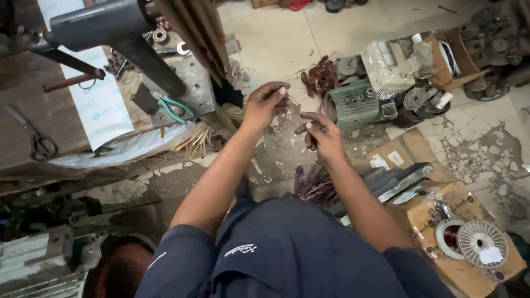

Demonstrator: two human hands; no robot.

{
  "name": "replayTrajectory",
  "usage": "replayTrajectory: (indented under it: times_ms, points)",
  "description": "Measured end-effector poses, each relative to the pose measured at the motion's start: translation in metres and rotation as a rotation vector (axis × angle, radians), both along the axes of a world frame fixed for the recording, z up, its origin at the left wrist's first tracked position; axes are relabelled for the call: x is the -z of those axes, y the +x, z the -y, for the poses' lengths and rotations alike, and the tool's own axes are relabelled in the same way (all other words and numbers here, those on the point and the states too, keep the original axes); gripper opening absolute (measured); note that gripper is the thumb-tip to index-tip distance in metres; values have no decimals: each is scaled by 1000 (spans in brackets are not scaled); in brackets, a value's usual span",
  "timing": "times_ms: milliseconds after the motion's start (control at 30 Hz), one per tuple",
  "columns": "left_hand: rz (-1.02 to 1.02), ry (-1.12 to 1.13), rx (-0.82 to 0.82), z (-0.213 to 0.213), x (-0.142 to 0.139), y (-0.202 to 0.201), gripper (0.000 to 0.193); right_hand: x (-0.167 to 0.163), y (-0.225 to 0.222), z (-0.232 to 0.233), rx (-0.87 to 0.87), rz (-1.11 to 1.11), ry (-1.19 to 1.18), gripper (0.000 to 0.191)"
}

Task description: The person handles a small component, then fits a spool of copper wire onto a hand-cranked winding machine and turns the crank with one hand while guiding the wire with the other to wind it onto the spool. A second person briefly approaches and the person resumes cranking the winder.

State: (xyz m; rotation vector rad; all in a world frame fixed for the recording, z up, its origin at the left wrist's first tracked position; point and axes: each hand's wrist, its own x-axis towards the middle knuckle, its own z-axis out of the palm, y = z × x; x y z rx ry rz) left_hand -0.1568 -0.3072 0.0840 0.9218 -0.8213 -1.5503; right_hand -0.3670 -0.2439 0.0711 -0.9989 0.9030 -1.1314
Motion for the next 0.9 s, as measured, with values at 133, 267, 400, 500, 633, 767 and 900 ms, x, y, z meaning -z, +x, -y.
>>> replayTrajectory:
  times_ms: [133,267,400,500,633,767,900]
  points:
    - [-32,-32,-41,-7,-7,2,29,-7,5,-8,-9,-24,-18,33]
    - [24,-91,-175,-13,-13,-3,27,-9,11,-10,-8,-25,-47,33]
    - [11,-122,-203,-17,-16,-4,26,-7,15,-12,-3,-20,-31,29]
    - [-4,-105,-190,-20,-21,-2,27,-5,19,-13,-10,-39,-37,26]
    - [-12,-65,-166,-25,-33,1,32,-6,23,-14,1,-3,-15,23]
    - [77,-74,-205,-33,-48,5,39,-9,25,-16,-5,53,11,20]
    - [199,-171,-319,-41,-56,4,38,-10,28,-18,13,67,47,18]
